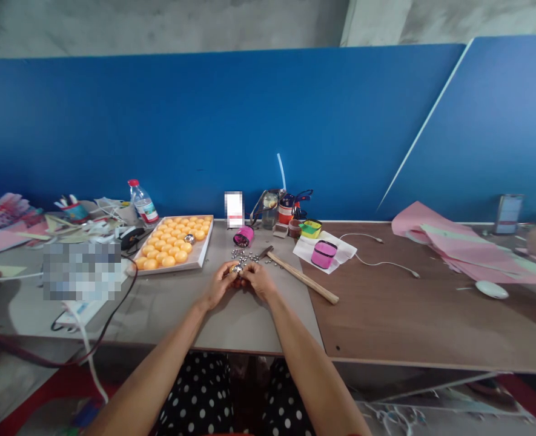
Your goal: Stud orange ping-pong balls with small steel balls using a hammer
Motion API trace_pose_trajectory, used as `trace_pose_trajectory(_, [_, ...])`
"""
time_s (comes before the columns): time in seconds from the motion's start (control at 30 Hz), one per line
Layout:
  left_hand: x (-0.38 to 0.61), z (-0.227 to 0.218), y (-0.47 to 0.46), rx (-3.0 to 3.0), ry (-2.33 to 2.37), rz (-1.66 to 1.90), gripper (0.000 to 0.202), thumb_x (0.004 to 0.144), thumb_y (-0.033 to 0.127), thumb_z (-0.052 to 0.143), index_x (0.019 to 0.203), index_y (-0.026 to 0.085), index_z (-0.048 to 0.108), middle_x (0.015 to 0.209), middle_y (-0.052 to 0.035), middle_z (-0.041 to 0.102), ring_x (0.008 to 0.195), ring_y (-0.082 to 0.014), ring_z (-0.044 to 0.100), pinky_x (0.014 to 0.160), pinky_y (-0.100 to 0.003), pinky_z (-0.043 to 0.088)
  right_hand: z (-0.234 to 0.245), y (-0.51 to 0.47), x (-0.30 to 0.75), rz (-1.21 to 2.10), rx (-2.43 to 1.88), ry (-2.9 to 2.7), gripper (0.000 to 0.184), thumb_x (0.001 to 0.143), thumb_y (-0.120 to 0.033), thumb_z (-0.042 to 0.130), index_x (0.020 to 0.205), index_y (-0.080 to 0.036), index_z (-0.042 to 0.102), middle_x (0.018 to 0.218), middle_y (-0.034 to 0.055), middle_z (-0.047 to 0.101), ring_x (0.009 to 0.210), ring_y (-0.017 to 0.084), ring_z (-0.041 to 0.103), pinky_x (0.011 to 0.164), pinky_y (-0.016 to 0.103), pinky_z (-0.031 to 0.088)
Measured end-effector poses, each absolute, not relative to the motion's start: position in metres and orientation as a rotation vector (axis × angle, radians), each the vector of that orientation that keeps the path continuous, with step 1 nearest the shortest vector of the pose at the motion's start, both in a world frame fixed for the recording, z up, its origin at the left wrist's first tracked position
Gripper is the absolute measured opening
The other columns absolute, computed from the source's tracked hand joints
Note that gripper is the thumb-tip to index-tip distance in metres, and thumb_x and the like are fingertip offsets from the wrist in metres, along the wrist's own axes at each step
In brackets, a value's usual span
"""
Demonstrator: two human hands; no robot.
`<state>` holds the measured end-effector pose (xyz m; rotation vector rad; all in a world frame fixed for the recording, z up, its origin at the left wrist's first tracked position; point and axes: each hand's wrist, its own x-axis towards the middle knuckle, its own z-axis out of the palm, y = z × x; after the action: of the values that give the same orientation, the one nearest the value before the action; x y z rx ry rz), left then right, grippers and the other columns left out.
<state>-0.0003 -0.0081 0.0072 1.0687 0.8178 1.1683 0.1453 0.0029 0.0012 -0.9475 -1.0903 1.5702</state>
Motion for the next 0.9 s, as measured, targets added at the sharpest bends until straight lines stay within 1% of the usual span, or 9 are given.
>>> trace_pose_trajectory(0.17, [0.0, 0.006, -0.007, 1.113, 0.773, 1.114, 0.046, 0.073, 0.037, 0.065, 0.114, 0.019, 0.053, 0.09, -0.006, 0.063, 0.068, -0.0145, 0.06, 0.066, -0.03, 0.049, 0.004, 0.0, 0.152, 1.668, -0.756, -0.999, 0.032, 0.06, -0.041, 0.071, 0.067, -0.02, 0.048, 0.048, -0.005, 0.052, 0.041, 0.01, 0.047, 0.039, 0.022, 0.036])
trace_pose_trajectory(0.27, [-0.001, 0.006, -0.005, 1.012, 0.747, 1.142, 0.049, 0.072, 0.037, 0.066, 0.115, 0.019, 0.05, 0.091, -0.006, 0.062, 0.066, -0.0138, 0.06, 0.064, -0.03, 0.049, 0.006, -0.001, 0.156, 1.678, -0.678, -0.947, 0.029, 0.062, -0.041, 0.07, 0.069, -0.021, 0.05, 0.05, -0.0045, 0.051, 0.042, 0.01, 0.045, 0.039, 0.021, 0.034])
trace_pose_trajectory(0.37, [-0.002, 0.008, -0.005, 0.954, 0.723, 1.145, 0.051, 0.071, 0.036, 0.067, 0.116, 0.02, 0.048, 0.09, -0.0054, 0.062, 0.065, -0.0133, 0.061, 0.064, -0.03, 0.049, 0.005, 0.0, 0.158, 1.655, -0.655, -0.89, 0.027, 0.062, -0.038, 0.071, 0.071, -0.021, 0.052, 0.054, -0.0042, 0.052, 0.045, 0.01, 0.046, 0.041, 0.021, 0.035])
trace_pose_trajectory(0.6, [0.001, 0.009, -0.006, 0.942, 0.787, 1.162, 0.049, 0.068, 0.035, 0.069, 0.11, 0.019, 0.05, 0.081, -0.0028, 0.063, 0.063, -0.0127, 0.06, 0.063, -0.028, 0.049, 0.005, 0.002, 0.157, 1.651, -0.622, -0.81, 0.023, 0.063, -0.035, 0.07, 0.071, -0.019, 0.055, 0.059, -0.0047, 0.053, 0.048, 0.008, 0.048, 0.046, 0.021, 0.037])
trace_pose_trajectory(0.7, [0.001, 0.006, -0.005, 0.971, 0.821, 1.163, 0.046, 0.069, 0.036, 0.067, 0.108, 0.019, 0.051, 0.079, -0.0029, 0.063, 0.062, -0.013, 0.06, 0.061, -0.028, 0.049, 0.006, 0.001, 0.156, 1.65, -0.611, -0.816, 0.023, 0.063, -0.035, 0.069, 0.072, -0.018, 0.056, 0.061, -0.0046, 0.053, 0.049, 0.009, 0.049, 0.048, 0.022, 0.038])
trace_pose_trajectory(0.8, [0.002, 0.006, -0.004, 0.992, 0.84, 1.166, 0.045, 0.071, 0.037, 0.065, 0.11, 0.019, 0.051, 0.079, -0.003, 0.063, 0.06, -0.0135, 0.06, 0.058, -0.028, 0.049, 0.006, 0.001, 0.156, 1.545, -0.662, -0.878, 0.021, 0.067, -0.037, 0.064, 0.073, -0.019, 0.055, 0.06, -0.0043, 0.052, 0.049, 0.01, 0.048, 0.049, 0.023, 0.037])
trace_pose_trajectory(0.87, [0.001, 0.006, -0.004, 0.993, 0.834, 1.167, 0.046, 0.07, 0.037, 0.065, 0.11, 0.02, 0.052, 0.078, -0.0027, 0.063, 0.06, -0.0138, 0.06, 0.057, -0.028, 0.049, 0.006, 0.001, 0.157, 1.349, -0.77, -0.974, 0.019, 0.071, -0.037, 0.059, 0.071, -0.019, 0.054, 0.056, -0.0044, 0.049, 0.049, 0.01, 0.045, 0.05, 0.023, 0.036])
trace_pose_trajectory(0.9, [0.001, 0.005, -0.004, 0.993, 0.832, 1.169, 0.046, 0.07, 0.037, 0.065, 0.11, 0.02, 0.053, 0.078, -0.0027, 0.063, 0.06, -0.0138, 0.06, 0.057, -0.028, 0.049, 0.006, 0.001, 0.158, 1.193, -0.851, -1.037, 0.018, 0.072, -0.037, 0.056, 0.07, -0.019, 0.053, 0.055, -0.0041, 0.049, 0.05, 0.011, 0.045, 0.051, 0.024, 0.036])
